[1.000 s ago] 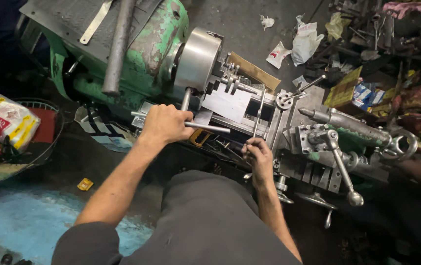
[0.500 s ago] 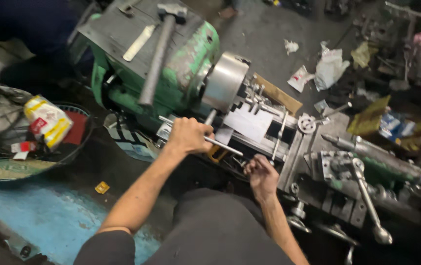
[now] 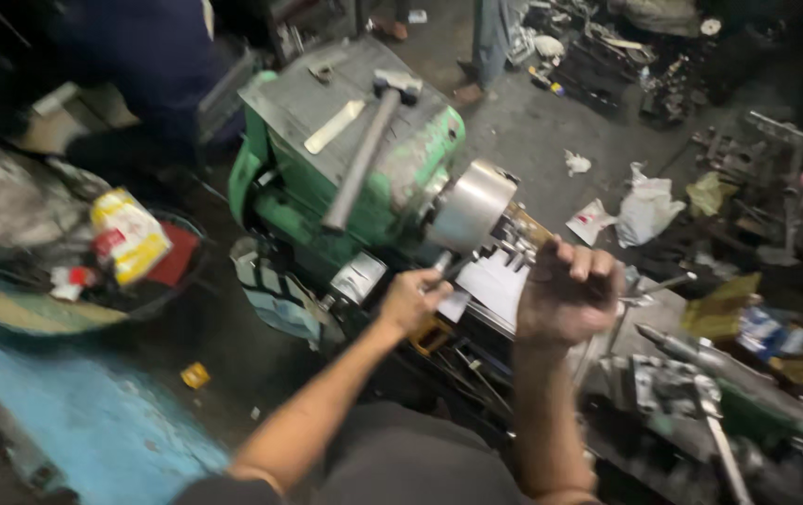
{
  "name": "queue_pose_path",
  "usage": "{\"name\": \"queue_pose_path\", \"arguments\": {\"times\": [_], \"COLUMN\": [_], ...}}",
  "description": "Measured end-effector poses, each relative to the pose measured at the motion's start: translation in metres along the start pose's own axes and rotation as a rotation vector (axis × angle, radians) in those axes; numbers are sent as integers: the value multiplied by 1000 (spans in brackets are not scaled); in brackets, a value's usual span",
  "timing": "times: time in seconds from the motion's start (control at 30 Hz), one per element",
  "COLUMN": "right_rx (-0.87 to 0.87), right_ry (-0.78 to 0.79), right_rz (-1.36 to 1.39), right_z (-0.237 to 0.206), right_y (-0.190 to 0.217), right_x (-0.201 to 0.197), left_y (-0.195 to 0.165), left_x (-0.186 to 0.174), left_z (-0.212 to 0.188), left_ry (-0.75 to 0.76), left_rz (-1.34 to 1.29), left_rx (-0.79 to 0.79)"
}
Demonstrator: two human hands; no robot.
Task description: The person operates a metal lathe, rotating the chuck by hand and adjusting a workpiece mounted between centers. They use a wrench to tighten components, turn the tailstock handwheel, and take measurements of the part with a digital caliper while machining.
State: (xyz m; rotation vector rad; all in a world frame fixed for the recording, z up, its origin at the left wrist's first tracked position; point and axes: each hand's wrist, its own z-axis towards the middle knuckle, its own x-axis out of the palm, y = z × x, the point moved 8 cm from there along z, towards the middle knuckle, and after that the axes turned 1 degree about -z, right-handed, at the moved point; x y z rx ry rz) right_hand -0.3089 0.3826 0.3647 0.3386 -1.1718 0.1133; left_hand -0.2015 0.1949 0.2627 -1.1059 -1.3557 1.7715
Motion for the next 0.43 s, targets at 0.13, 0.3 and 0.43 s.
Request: {"name": "queue_pose_path", "arguments": {"times": [0.13, 0.3, 0.43], "right_rx": [194, 588, 897], "right_ry": [-78, -528, -471], "right_rz": [-439, -736, -1115], "right_z": [-15, -90, -140], "right_y": [-18, -37, -69], "right_x": [-17, -119, -142], "left_y": [29, 83, 144], "left_x": [1, 28, 68], "left_z": [-13, -34, -43], "left_ry": [-36, -139, -363], "left_rz": [-286, -723, -1333], "left_rx": [-42, -201, -248]}}
